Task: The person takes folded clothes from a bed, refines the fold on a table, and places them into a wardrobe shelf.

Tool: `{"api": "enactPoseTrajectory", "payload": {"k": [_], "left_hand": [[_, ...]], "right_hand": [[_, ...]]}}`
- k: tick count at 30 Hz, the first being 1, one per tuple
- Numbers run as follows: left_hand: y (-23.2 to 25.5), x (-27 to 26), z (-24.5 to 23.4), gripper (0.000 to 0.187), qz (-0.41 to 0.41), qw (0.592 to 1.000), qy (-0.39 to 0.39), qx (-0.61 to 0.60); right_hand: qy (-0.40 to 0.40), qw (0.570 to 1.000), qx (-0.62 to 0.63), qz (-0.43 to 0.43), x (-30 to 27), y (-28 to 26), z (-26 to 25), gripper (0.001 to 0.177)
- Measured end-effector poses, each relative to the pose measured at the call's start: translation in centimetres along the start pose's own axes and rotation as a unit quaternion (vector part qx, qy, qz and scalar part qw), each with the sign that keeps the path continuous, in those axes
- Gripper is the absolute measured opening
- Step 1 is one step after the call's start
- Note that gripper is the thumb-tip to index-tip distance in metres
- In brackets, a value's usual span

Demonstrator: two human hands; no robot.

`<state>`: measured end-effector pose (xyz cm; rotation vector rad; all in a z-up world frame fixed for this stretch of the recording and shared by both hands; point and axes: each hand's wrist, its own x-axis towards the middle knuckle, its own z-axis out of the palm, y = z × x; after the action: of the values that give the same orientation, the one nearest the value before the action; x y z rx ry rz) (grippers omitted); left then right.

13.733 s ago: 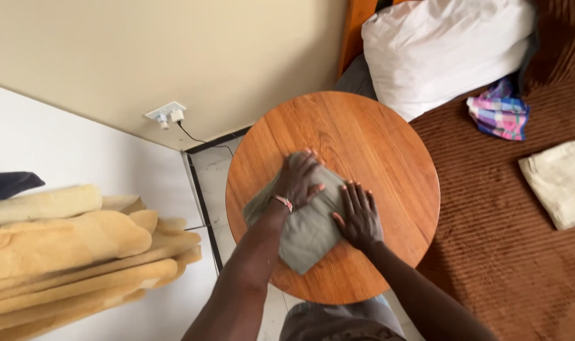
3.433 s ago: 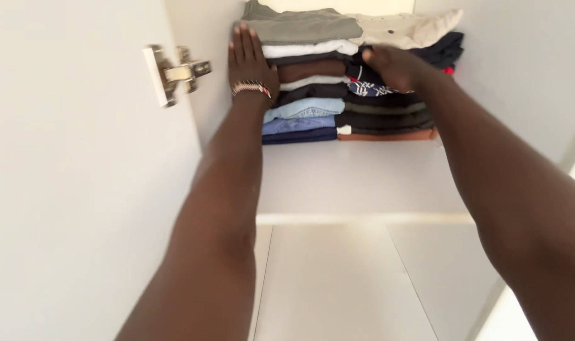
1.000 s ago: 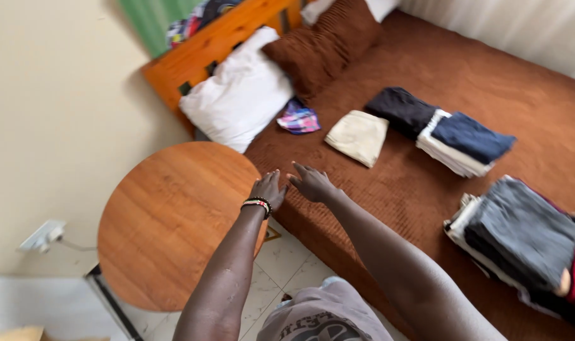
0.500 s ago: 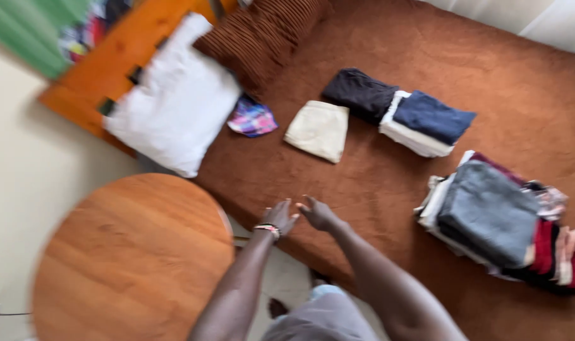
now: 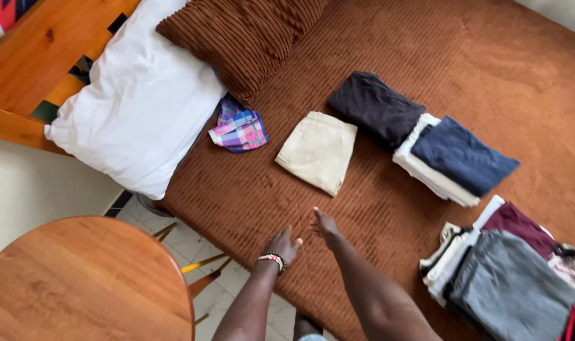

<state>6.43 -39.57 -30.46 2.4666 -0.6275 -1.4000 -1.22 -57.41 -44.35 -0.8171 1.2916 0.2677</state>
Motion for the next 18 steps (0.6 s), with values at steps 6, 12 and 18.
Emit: {"api": "enactPoseTrajectory", "payload": {"k": [6,12,18], "left_hand": [[3.0,2.3,-1.2,0.068,-0.014,0.998,-0.039,-0.045],[3.2,3.1,-3.0,0.063,-0.044,0.994,-0.091,-0.038],[0.6,2.5,-2.1,0.063,-0.055,0.993,-0.108,-0.014]], "right_hand": [[-0.099,0.915,0.378,-0.101,23.0,9.8,-4.3,0.04],[0.009,0.866,0.498,0.046,19.3,-3.7,-4.0,0.057],[-0.027,0.942,0.335,-0.015,11.4,-12.0,-0.8,0.044]]}}
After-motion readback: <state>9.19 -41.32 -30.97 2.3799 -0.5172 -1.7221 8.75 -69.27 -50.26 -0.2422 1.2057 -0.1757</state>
